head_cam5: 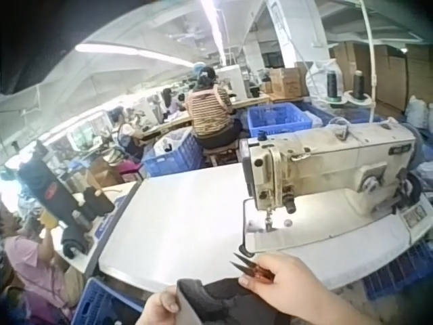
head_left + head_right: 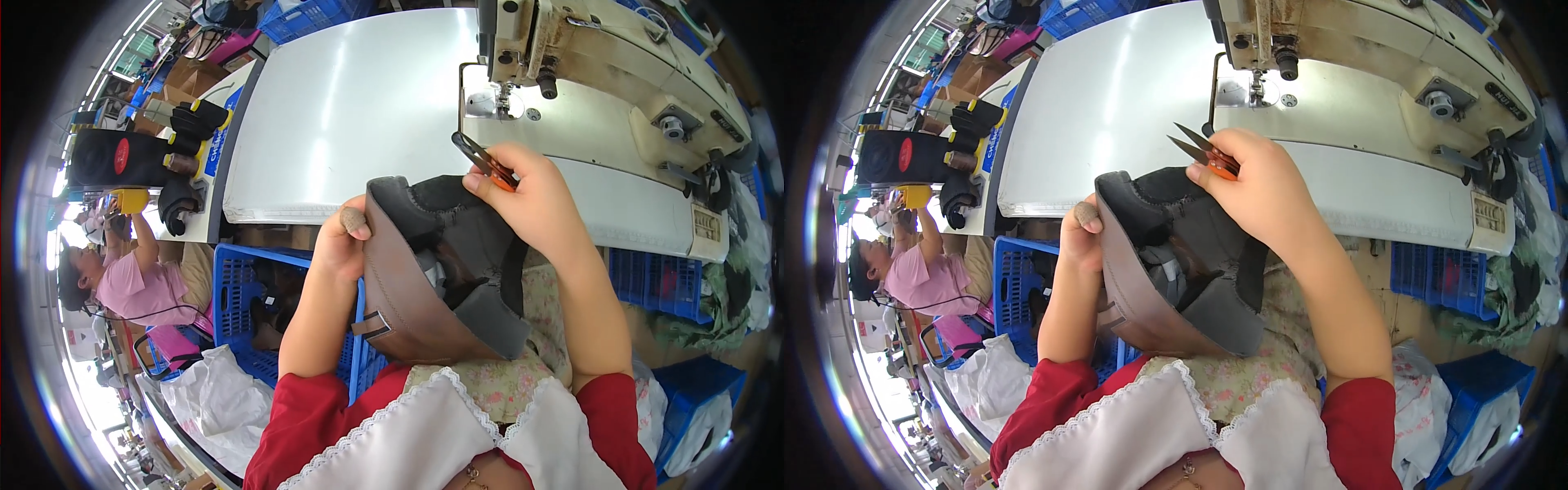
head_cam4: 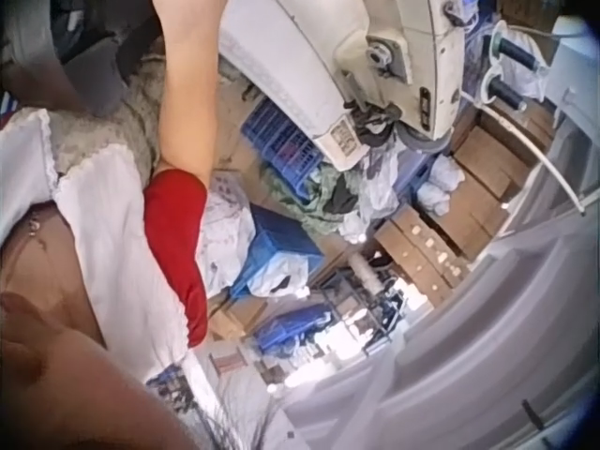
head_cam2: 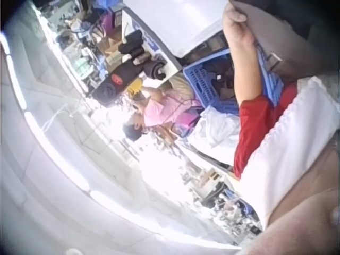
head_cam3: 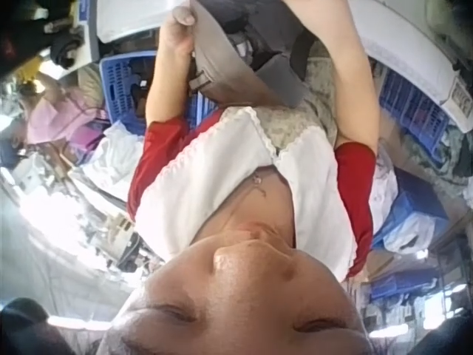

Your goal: Stitching and trimming leather components for shoes using an industrial sewing machine.

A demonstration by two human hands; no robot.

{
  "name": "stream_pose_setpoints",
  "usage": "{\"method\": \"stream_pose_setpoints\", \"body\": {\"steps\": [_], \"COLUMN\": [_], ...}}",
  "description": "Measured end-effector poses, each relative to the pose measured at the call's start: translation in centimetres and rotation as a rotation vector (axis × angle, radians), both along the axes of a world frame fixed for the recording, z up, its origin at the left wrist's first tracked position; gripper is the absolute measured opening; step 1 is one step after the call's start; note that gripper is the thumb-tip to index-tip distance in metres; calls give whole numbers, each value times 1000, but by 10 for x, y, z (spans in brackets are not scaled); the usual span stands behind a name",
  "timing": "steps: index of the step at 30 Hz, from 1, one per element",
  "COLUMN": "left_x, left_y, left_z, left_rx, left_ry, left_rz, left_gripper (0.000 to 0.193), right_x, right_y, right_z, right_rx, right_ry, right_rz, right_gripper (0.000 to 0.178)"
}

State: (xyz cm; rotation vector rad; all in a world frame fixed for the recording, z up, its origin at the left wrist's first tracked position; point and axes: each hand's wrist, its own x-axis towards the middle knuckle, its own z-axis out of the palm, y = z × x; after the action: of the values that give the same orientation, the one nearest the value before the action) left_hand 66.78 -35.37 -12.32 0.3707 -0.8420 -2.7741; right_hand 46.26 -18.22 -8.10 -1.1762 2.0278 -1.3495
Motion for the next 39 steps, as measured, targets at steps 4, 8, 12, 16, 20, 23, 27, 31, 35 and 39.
{"method": "stream_pose_setpoints", "body": {"steps": [4, 8, 12, 16, 20, 23, 27, 31, 35, 39], "left_x": [7, 22, 34, 51, 68, 78, 83, 149, 279, 305], "left_y": [-3, -15, -16, -18, -18, -12, 5, -25, -59, -71], "left_z": [0, 0, 5, 6, 2, 11, 29, -1, 15, 26], "left_rx": [21, -54, -60, -43, -28, -96, -154, -232, -760, -1491], "left_ry": [95, 186, 232, 272, 276, 210, 57, 25, -380, -1007], "left_rz": [6, 33, 116, 169, 268, 320, 491, 681, 952, 542], "left_gripper": [69, 59, 52, 48, 52, 57, 57, 50, 33, 29], "right_x": [7, 9, 9, 9, 8, 4, 8, 4, -11, -40], "right_y": [0, 4, 14, 27, 36, 40, 48, 68, 95, 146], "right_z": [1, 6, 5, 4, -10, -20, -22, -26, -57, -64], "right_rx": [-139, -371, -420, -368, -314, -357, -331, -58, -251, -269], "right_ry": [21, 94, 53, -13, -73, -68, -204, -290, -312, -358], "right_rz": [-24, -29, -64, -69, -107, -60, -44, -93, -94, -255], "right_gripper": [30, 23, 20, 17, 16, 17, 21, 28, 42, 32]}}
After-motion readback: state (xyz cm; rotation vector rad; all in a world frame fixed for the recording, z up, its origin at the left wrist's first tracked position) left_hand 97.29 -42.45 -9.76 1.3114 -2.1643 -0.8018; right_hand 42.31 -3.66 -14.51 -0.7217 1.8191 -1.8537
